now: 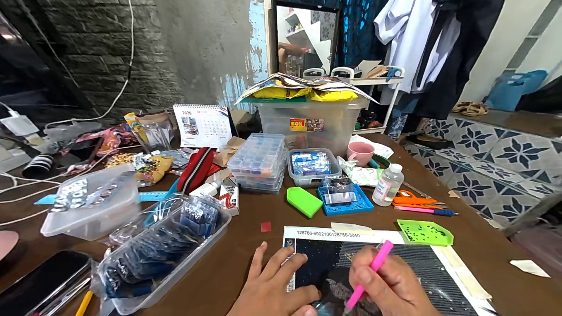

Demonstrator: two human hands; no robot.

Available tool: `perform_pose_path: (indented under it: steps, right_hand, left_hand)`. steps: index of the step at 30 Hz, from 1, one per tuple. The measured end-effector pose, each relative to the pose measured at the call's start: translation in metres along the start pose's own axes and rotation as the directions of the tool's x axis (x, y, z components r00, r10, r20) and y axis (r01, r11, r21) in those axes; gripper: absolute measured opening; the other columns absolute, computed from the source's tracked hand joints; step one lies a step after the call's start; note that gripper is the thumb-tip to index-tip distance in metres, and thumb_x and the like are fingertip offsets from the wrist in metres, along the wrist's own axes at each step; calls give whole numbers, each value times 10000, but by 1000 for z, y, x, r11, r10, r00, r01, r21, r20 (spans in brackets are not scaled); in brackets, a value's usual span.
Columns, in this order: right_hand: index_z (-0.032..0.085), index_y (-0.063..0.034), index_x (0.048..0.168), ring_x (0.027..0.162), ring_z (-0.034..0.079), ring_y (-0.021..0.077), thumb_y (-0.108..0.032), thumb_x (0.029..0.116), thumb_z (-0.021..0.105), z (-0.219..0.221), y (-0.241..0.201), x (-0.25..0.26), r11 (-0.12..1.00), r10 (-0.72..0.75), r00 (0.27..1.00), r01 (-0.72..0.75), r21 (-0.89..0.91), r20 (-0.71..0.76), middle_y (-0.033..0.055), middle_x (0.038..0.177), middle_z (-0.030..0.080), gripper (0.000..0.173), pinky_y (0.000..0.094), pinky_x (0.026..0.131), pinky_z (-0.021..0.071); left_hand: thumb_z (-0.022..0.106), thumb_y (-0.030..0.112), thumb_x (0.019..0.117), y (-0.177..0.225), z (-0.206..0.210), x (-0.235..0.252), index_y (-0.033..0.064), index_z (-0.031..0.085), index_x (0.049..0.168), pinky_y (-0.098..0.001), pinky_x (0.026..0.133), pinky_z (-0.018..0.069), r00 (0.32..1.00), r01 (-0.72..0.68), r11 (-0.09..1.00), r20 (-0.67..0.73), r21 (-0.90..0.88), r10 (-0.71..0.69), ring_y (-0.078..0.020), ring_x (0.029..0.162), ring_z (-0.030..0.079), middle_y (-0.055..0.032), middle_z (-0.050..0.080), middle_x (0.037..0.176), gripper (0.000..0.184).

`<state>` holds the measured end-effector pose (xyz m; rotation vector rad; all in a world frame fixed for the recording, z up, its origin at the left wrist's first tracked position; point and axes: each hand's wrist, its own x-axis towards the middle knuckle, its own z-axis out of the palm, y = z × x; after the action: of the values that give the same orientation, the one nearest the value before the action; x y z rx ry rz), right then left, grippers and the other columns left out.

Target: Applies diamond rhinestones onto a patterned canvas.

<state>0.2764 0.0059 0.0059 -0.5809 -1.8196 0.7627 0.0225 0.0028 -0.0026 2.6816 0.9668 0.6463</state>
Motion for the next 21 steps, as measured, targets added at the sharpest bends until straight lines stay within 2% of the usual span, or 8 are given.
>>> perform_pose_path:
  steps: [3, 5, 21]
  right_hand:
    - [560, -10, 904, 638, 539, 5, -295, 1112, 443, 2, -1, 0, 996, -86, 991, 89, -23, 100, 60, 711, 551, 372, 128, 609, 448]
    - [552, -6, 898, 650, 543, 29, -285, 1114, 437, 3, -1, 0, 993, -108, 985, 114, -41, 131, 77, 715, 543, 371, 135, 624, 447]
    - [553, 4, 883, 652, 545, 48, -267, 1110, 449, 5, -3, -1, 989, -122, 981, 133, -67, 152, 89, 711, 544, 368, 139, 630, 449]
  left_hand:
    - [230, 466, 1110, 1, -1, 0, 264, 740, 1183, -780, 1110, 154, 1000, 15, 1000, 12, 14, -15, -429, 1441, 412, -174, 565, 1456, 554]
    - [237, 460, 1110, 2, -2, 0, 268, 736, 1193, -779, 1114, 149, 999, 21, 1000, 23, 17, -22, -428, 1450, 401, -172, 557, 1466, 542]
    - [230, 475, 1110, -3, 2, -1, 263, 746, 1164, -767, 1124, 151, 1000, 3, 1000, -22, -7, -3, -412, 1447, 408, -163, 572, 1448, 560]
